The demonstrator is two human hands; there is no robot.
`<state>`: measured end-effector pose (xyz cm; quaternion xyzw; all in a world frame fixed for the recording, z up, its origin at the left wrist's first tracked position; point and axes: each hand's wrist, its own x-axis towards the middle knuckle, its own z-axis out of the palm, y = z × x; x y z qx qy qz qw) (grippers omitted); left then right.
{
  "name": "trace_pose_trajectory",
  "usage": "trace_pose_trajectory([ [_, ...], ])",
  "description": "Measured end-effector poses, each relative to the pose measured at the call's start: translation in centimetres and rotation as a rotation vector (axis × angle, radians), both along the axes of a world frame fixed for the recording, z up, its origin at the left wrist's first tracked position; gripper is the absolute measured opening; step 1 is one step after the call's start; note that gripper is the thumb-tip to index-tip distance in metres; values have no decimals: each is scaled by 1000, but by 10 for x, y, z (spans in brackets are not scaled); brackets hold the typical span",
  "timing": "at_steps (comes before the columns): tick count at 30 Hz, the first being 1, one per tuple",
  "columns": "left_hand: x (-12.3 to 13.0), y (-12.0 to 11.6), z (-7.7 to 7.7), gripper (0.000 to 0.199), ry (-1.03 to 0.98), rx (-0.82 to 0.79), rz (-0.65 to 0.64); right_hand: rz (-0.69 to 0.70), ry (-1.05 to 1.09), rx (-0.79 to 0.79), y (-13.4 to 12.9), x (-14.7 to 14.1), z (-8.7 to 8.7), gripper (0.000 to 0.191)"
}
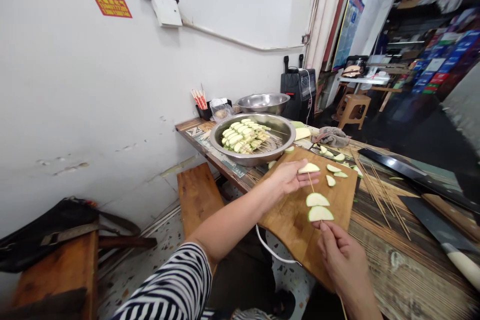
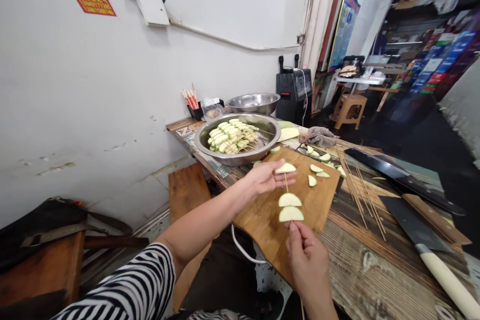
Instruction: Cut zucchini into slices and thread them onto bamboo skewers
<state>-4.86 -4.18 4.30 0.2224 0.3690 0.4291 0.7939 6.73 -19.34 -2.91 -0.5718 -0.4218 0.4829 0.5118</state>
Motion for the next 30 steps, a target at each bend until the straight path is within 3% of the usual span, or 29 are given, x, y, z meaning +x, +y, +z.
trace_pose_trajectory([
  [8, 9, -8, 3, 9, -14, 57, 153, -17, -4, 26, 7, -4, -3, 58],
  [21, 11, -9, 3, 11, 22, 102, 126, -28, 71, 43, 15, -14, -1, 53],
  [30, 14, -13, -7, 9, 40, 81, 118, -103, -180, 155, 14, -9, 11, 35],
])
